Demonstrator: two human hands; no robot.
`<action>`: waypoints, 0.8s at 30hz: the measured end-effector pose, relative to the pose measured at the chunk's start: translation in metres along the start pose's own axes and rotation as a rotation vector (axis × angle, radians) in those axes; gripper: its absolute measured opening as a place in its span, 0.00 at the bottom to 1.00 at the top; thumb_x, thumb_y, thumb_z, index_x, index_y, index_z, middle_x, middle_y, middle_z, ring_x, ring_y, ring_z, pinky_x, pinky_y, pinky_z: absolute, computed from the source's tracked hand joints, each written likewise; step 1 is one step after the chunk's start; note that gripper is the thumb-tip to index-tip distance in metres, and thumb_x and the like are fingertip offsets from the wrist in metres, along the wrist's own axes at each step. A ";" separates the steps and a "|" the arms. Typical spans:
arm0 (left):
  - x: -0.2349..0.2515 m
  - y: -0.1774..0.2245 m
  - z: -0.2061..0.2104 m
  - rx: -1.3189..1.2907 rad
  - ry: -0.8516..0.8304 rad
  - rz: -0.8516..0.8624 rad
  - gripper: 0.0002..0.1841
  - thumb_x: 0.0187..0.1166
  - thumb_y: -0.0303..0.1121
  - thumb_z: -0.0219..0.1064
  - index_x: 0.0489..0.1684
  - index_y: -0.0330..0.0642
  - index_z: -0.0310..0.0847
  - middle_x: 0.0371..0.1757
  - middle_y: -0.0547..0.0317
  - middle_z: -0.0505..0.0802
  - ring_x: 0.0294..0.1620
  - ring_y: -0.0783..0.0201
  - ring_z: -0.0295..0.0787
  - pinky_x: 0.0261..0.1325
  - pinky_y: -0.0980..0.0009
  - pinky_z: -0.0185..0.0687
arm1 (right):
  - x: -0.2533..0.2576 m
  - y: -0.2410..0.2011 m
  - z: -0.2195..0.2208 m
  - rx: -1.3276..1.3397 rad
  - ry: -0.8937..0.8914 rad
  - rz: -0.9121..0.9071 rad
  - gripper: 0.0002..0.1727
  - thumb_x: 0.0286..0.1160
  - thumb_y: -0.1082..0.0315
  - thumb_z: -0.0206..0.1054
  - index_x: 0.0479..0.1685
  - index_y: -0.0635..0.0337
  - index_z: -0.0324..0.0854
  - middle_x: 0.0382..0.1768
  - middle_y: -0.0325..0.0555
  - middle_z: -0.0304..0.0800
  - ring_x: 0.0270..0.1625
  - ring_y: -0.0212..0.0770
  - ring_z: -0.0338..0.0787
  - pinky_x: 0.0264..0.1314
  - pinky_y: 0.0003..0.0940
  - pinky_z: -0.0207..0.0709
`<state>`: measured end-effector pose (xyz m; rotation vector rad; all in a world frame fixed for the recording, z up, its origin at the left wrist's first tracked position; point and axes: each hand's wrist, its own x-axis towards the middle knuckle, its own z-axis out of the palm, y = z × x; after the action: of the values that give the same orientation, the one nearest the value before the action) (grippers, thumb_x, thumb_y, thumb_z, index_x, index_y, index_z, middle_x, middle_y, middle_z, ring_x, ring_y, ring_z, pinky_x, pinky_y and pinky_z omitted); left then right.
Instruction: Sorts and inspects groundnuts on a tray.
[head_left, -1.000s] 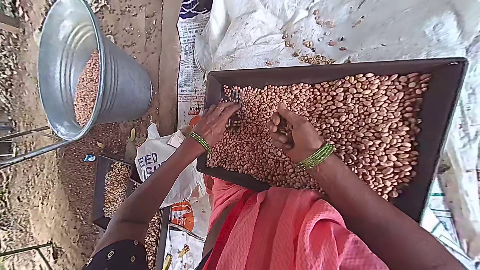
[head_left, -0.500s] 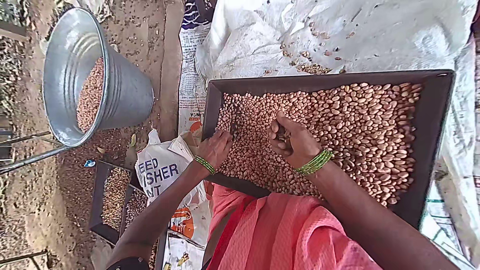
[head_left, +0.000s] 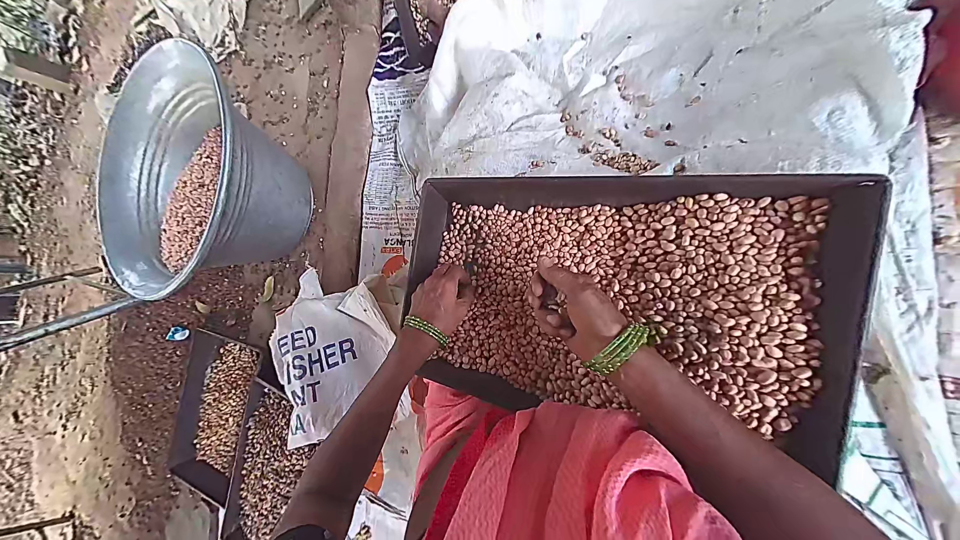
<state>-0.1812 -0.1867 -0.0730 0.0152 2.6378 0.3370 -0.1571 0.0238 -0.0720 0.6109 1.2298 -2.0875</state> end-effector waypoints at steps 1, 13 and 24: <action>0.000 -0.001 0.000 -0.006 0.015 0.001 0.14 0.84 0.37 0.66 0.57 0.38 0.87 0.62 0.42 0.90 0.58 0.43 0.90 0.60 0.41 0.83 | 0.001 0.000 0.000 0.000 -0.008 0.002 0.27 0.96 0.49 0.44 0.27 0.52 0.75 0.18 0.34 0.75 0.11 0.23 0.61 0.12 0.16 0.54; -0.015 0.016 -0.009 -0.211 0.059 0.151 0.14 0.82 0.36 0.69 0.52 0.33 0.90 0.51 0.43 0.93 0.46 0.51 0.92 0.56 0.53 0.86 | -0.001 -0.001 0.006 -0.098 0.059 0.041 0.26 0.97 0.52 0.43 0.34 0.56 0.77 0.17 0.34 0.75 0.10 0.22 0.61 0.11 0.15 0.53; 0.033 -0.024 -0.034 0.359 0.238 0.244 0.12 0.86 0.36 0.64 0.51 0.42 0.92 0.52 0.43 0.94 0.62 0.38 0.86 0.75 0.36 0.62 | -0.001 0.000 0.004 0.074 -0.060 0.032 0.28 0.97 0.50 0.41 0.29 0.55 0.75 0.17 0.33 0.75 0.10 0.22 0.62 0.12 0.14 0.55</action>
<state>-0.2250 -0.2157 -0.0652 0.4423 2.9027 -0.0654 -0.1568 0.0205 -0.0695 0.5931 1.1064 -2.1173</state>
